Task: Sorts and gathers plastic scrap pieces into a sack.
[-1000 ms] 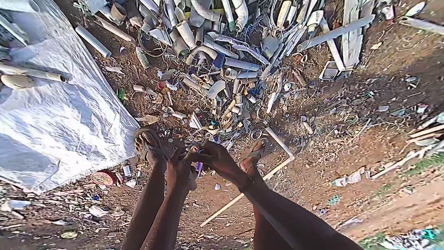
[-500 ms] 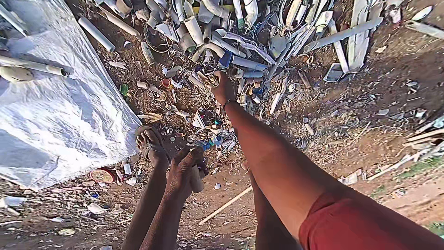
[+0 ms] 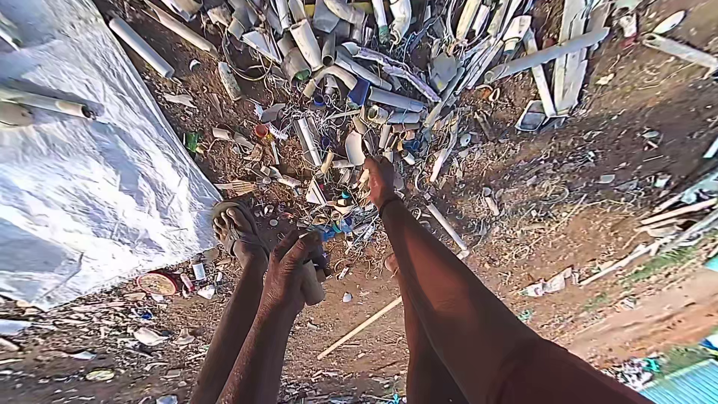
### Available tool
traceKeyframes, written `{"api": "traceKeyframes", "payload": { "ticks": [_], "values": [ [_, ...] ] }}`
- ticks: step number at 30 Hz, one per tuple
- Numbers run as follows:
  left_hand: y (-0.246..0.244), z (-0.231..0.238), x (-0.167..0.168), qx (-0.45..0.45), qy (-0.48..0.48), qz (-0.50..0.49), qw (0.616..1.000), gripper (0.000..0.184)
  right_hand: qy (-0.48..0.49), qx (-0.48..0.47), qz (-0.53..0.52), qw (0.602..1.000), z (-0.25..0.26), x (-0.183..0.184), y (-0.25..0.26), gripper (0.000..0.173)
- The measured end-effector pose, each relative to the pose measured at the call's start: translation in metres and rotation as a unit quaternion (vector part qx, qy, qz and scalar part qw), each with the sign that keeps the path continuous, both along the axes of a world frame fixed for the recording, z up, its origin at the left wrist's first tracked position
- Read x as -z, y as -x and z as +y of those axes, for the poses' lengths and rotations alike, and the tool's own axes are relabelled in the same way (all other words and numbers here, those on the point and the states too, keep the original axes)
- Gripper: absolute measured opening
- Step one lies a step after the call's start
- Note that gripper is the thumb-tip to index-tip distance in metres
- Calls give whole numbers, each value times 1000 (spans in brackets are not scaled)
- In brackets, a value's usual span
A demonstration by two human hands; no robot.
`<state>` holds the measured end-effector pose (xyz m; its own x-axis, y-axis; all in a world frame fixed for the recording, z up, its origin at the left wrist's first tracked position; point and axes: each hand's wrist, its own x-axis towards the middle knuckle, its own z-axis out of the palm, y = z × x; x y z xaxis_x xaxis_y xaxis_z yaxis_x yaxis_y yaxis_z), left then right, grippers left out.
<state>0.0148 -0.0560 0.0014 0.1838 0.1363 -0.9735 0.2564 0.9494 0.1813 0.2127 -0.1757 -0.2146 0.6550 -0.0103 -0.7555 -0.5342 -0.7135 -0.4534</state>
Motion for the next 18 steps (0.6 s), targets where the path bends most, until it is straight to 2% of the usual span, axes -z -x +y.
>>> {"api": "traceKeyframes", "payload": {
  "ticks": [2, 5, 7, 8, 13, 18],
  "values": [
    [1, -1, 2, 6, -1, -1, 1000, 17, 4, -64, 30, 998, 17, 10, 10, 19],
    [2, -3, 5, 11, -3, 2, 1000, 18, 113, -198, 58, 972, 48, 23, 26, 28],
    [1, -3, 6, 14, -1, 5, 1000, 18, 180, -268, 68, 944, 71, 8, 35, 43],
    [0, -3, 5, 15, -1, 8, 1000, 17, 189, -273, 59, 941, 78, 7, 41, 52],
    [0, -2, 6, 22, -1, 4, 1000, 19, 210, -291, 33, 933, 79, 14, 49, 45],
    [-3, -2, 4, 24, -2, -7, 1000, 16, 202, -410, -22, 889, 66, 12, 42, 35]
  ]
}}
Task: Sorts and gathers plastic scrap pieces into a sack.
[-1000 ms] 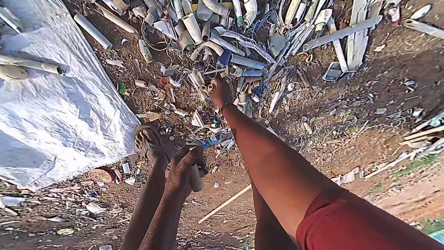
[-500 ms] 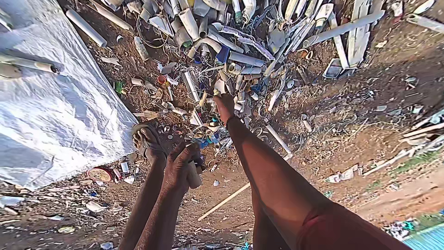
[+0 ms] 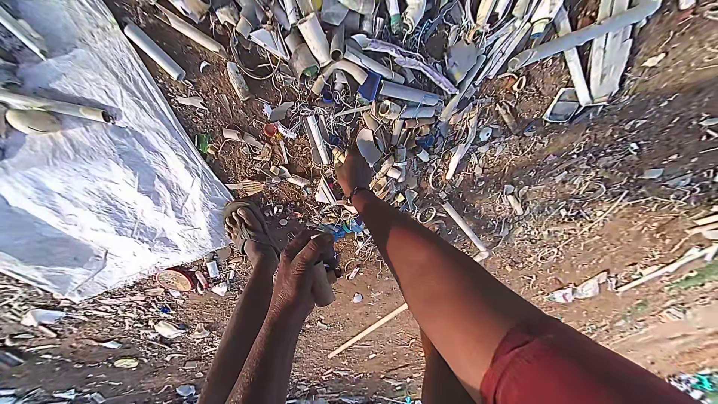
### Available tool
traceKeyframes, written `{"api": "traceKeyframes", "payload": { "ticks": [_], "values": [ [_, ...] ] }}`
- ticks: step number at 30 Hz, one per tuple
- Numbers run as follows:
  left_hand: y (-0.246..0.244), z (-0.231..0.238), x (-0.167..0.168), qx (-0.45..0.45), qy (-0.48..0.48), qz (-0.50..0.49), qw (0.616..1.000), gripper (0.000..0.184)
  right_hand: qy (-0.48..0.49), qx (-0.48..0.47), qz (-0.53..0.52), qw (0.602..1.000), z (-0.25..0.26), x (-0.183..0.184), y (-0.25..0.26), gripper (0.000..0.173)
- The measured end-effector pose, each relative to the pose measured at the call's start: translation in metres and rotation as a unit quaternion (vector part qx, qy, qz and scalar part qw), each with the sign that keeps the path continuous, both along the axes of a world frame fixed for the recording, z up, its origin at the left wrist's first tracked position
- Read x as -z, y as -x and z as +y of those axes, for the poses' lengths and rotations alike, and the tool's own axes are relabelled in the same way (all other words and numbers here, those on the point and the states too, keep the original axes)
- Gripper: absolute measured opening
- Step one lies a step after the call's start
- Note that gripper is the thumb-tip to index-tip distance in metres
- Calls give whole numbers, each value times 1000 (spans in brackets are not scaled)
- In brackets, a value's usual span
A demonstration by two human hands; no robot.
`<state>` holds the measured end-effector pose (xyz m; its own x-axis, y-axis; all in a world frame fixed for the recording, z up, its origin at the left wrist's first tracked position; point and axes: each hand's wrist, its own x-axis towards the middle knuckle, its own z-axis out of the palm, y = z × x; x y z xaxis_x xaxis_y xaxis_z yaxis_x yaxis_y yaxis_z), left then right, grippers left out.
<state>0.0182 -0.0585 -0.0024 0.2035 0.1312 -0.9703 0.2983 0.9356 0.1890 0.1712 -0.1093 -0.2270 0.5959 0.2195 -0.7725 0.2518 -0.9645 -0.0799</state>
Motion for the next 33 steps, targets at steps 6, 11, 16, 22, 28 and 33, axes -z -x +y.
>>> {"api": "traceKeyframes", "payload": {
  "ticks": [6, 11, 16, 22, 28, 33],
  "values": [
    [0, -1, -1, 8, -4, -3, 1000, 21, 27, -120, 23, 992, 10, 1, -8, 30],
    [1, 1, -3, 11, -10, 7, 1000, 17, 27, -53, 42, 997, -19, -13, -4, 53],
    [0, 6, -7, 9, -22, -1, 1000, 18, -109, 189, 82, 973, -57, -22, 9, 43],
    [11, 11, -3, -16, -23, -6, 1000, 16, -68, 84, 26, 994, 13, -12, 19, 32],
    [18, 12, -3, -29, -12, -3, 999, 14, 18, 69, 37, 997, 51, -6, 13, 43],
    [14, 19, -10, -40, -27, 9, 999, 15, -12, 126, 110, 986, 12, -40, -3, 52]
  ]
}}
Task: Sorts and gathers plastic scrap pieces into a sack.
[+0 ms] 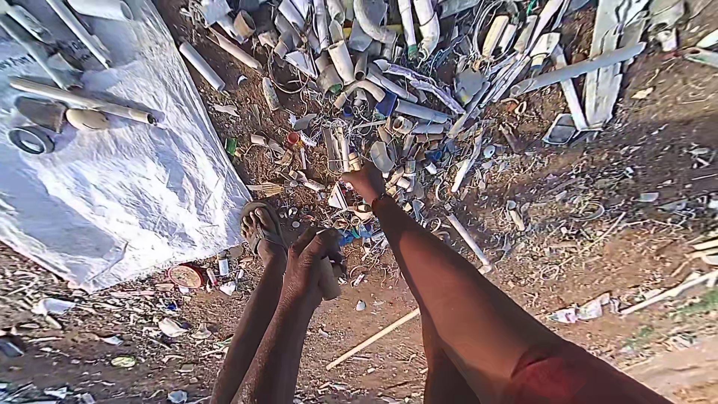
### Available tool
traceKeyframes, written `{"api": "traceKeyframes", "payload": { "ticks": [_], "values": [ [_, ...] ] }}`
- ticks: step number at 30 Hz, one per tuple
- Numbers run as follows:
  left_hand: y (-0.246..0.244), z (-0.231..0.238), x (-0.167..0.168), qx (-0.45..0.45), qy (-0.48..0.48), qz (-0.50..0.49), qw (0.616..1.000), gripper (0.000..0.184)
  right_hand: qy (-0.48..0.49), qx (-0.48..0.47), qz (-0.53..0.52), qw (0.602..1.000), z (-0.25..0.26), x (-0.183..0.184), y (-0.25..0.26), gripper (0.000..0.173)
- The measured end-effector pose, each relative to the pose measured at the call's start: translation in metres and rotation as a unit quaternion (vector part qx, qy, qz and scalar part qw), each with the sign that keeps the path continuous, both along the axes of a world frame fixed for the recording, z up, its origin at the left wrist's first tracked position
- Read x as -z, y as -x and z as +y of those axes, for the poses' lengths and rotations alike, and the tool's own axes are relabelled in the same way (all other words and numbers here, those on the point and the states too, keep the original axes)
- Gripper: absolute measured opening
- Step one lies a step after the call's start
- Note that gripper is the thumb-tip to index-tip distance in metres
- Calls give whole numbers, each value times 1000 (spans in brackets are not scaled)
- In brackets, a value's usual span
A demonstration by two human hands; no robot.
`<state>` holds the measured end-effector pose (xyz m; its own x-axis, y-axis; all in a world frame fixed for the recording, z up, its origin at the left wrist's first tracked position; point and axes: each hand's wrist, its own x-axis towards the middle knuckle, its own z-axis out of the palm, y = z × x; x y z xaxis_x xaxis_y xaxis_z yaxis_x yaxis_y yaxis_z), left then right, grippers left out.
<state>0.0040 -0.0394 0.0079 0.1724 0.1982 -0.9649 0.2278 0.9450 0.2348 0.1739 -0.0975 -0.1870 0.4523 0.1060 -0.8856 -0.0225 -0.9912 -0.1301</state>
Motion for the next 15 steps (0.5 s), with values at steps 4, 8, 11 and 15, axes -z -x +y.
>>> {"api": "traceKeyframes", "payload": {
  "ticks": [4, 8, 11, 15],
  "values": [
    [2, 1, 0, -37, -4, 26, 999, 19, -12, 72, 158, 985, -45, -53, -15, 22],
    [-1, -4, -3, -55, 0, 51, 997, 21, 46, 98, 247, 963, -67, -117, -21, 8],
    [8, -11, 4, -72, 10, 60, 996, 24, 23, 182, 263, 947, -66, -151, 2, 16],
    [24, -6, 14, -103, -3, 48, 994, 28, -12, 114, 280, 953, -24, -176, 53, 26]
  ]
}}
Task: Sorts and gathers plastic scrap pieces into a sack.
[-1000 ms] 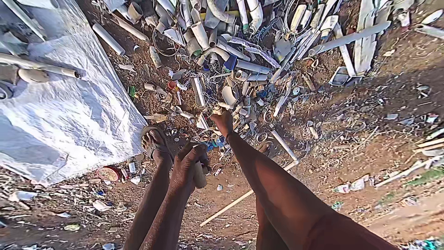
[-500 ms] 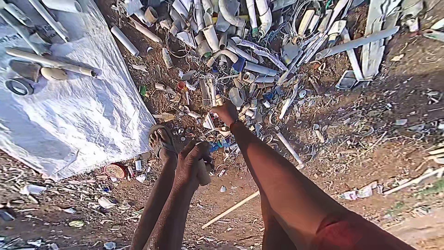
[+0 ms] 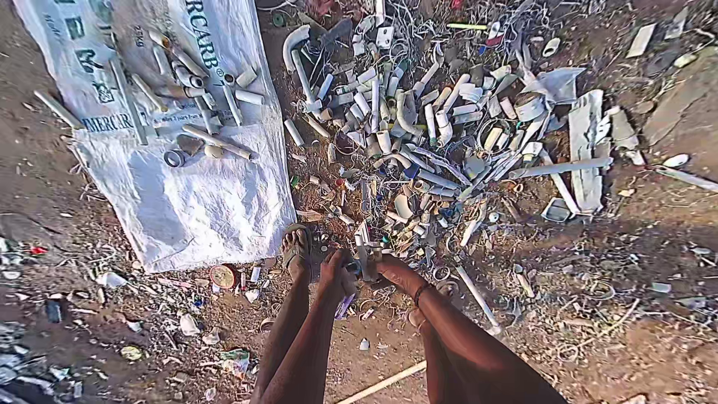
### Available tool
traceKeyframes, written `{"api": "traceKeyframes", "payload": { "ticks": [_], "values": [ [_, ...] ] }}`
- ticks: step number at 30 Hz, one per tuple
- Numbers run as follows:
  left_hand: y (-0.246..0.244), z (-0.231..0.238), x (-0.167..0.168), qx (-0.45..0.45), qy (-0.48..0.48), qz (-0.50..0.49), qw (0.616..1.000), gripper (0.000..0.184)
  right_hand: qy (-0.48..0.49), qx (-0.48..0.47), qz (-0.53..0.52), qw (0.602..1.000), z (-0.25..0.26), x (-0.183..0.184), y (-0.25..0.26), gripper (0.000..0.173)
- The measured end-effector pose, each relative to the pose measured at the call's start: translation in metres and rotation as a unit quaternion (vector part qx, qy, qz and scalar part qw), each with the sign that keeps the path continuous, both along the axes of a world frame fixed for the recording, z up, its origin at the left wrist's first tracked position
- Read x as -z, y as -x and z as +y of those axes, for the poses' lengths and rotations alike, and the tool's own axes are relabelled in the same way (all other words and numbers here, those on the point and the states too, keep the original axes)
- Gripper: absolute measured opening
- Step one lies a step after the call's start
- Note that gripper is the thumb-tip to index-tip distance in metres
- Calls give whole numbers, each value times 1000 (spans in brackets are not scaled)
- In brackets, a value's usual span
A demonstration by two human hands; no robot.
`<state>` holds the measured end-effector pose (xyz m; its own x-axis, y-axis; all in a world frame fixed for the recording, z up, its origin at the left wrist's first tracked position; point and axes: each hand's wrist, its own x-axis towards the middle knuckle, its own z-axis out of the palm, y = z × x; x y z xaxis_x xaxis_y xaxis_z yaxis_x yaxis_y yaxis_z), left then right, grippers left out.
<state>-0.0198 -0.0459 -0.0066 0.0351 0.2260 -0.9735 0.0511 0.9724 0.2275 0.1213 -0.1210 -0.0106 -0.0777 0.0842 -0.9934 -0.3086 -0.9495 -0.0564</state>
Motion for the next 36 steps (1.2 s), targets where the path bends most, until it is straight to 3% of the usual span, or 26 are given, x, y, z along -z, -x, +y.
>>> {"api": "traceKeyframes", "payload": {
  "ticks": [4, 6, 8, 10, 12, 14, 16, 20, 23, 25, 27, 32, 36],
  "values": [
    [45, 70, 20, -3, -58, 64, 996, 35, -125, -173, -41, 976, 99, 2, 59, 33],
    [72, 120, 43, -9, -84, 78, 993, 30, -158, -200, -59, 965, 159, 0, 80, 32],
    [96, 182, 45, -20, -104, 73, 992, 23, -201, -156, -51, 966, 214, 1, 104, 28],
    [105, 248, 24, -38, -151, 121, 980, 23, -238, -61, 5, 969, 265, 12, 126, 35],
    [109, 297, -13, -28, -171, 195, 965, 51, -264, -20, 58, 963, 304, 13, 139, 58],
    [122, 322, -25, 0, -205, 242, 948, 64, -309, -49, 60, 948, 322, 4, 142, 73],
    [127, 319, -29, 26, -233, 290, 928, 60, -344, -51, 53, 936, 311, -3, 135, 63],
    [101, 229, -26, 70, -197, 250, 946, 55, -347, -35, -36, 936, 207, -32, 89, 44],
    [45, 118, -34, 65, -90, 170, 979, 50, -379, -68, -122, 915, 100, -46, 59, 50],
    [-3, 39, -40, 62, -16, 135, 989, 50, -389, -97, -102, 910, 15, -48, 41, 59],
    [-58, -37, -58, 99, 44, 64, 992, 58, -339, -107, -78, 931, -79, -44, 18, 62],
    [-164, -172, -122, 344, 103, -92, 929, 53, -31, -129, -122, 984, -289, -49, -83, 60],
    [-211, -206, -177, 478, 47, -134, 867, 43, 50, 58, -205, 976, -404, -68, -156, 39]
  ]
}}
